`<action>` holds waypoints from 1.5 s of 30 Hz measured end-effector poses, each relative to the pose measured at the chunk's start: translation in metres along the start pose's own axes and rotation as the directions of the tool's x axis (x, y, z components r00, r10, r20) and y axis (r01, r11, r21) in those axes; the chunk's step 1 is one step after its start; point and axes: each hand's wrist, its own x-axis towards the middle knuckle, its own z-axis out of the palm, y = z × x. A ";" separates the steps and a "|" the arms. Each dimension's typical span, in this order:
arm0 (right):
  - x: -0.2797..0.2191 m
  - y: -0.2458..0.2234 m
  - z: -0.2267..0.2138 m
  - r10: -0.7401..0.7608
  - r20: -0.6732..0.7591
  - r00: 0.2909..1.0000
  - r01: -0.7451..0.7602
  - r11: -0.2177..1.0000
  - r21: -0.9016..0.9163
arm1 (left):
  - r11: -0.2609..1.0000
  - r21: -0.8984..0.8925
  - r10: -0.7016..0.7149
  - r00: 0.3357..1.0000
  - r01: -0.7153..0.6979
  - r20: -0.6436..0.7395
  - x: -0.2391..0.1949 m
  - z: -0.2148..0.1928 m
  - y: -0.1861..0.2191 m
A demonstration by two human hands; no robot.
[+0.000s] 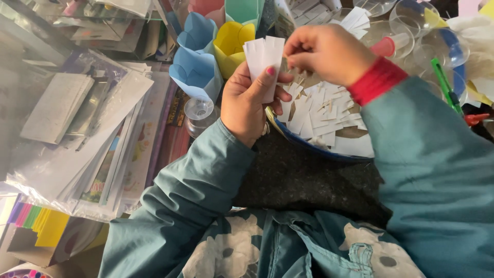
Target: Gluing paper slips and attaching them to toothpicks to create small decorations.
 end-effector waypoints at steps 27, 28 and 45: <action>-0.121 0.001 0.007 0.215 -0.274 0.937 0.024 0.744 0.668 | 0.906 0.190 -0.415 0.886 0.380 0.208 -0.020 0.019 -0.025; -0.121 0.001 0.008 0.217 -0.275 0.937 0.024 0.743 0.668 | 0.905 0.190 -0.416 0.885 0.381 0.209 -0.021 0.019 -0.025; -0.119 0.002 0.004 0.236 -0.254 0.938 -0.014 0.756 0.654 | 0.904 0.209 -0.413 0.886 0.372 0.211 -0.021 0.020 -0.025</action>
